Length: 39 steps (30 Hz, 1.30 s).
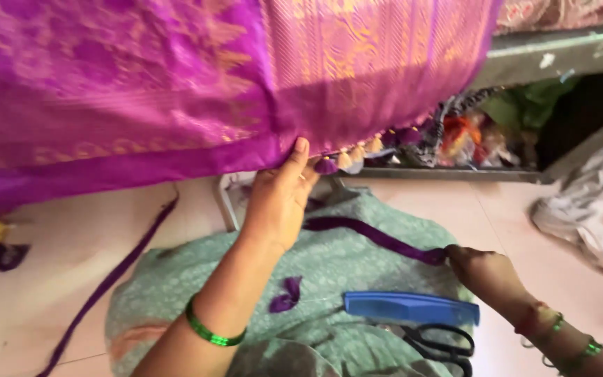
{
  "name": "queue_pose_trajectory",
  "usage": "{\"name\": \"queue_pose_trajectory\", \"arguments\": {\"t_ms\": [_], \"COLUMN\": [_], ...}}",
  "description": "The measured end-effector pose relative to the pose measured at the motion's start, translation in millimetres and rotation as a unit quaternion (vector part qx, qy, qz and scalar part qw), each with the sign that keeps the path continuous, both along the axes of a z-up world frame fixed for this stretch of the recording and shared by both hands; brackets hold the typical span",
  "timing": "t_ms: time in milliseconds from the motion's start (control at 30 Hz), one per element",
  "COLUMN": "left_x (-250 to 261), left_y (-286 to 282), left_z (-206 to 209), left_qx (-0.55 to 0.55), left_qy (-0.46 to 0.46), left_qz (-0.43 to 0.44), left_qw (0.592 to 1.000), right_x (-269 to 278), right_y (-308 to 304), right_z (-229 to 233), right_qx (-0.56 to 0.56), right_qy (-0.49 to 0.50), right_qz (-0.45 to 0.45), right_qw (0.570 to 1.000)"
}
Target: Attaching or refining tassels on the border of a saree.
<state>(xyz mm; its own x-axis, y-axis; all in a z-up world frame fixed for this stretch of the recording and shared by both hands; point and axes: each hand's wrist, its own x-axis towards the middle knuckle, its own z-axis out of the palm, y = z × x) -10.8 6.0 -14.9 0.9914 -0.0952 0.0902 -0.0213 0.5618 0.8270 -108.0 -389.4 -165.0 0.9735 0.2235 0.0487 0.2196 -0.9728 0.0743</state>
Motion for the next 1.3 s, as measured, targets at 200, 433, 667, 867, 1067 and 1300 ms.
{"name": "queue_pose_trajectory", "arguments": {"t_ms": [200,433,667,867,1067,1300], "left_x": [-9,-30,-55,-64,-65,-64], "left_y": [-4,9,18,21,20,18], "left_z": [12,2,25,36,39,35], "left_qx": [-0.160,-0.133,-0.025,0.018,0.016,0.000], "left_qy": [0.073,0.032,0.020,-0.067,-0.085,-0.058], "left_qz": [-0.055,-0.023,0.038,-0.015,-0.012,-0.023], "left_qw": [0.983,0.990,0.999,0.997,0.996,0.998], "right_x": [25,54,79,59,59,60], "right_y": [92,194,214,217,212,219], "right_z": [123,144,113,135,132,135], "right_qx": [0.205,0.485,0.836,0.785,0.753,0.775], "right_qy": [-0.154,-0.117,0.180,0.157,0.111,0.108], "right_qz": [0.039,0.091,0.135,0.047,0.101,0.126], "right_qw": [0.966,0.862,0.501,0.598,0.641,0.610]}}
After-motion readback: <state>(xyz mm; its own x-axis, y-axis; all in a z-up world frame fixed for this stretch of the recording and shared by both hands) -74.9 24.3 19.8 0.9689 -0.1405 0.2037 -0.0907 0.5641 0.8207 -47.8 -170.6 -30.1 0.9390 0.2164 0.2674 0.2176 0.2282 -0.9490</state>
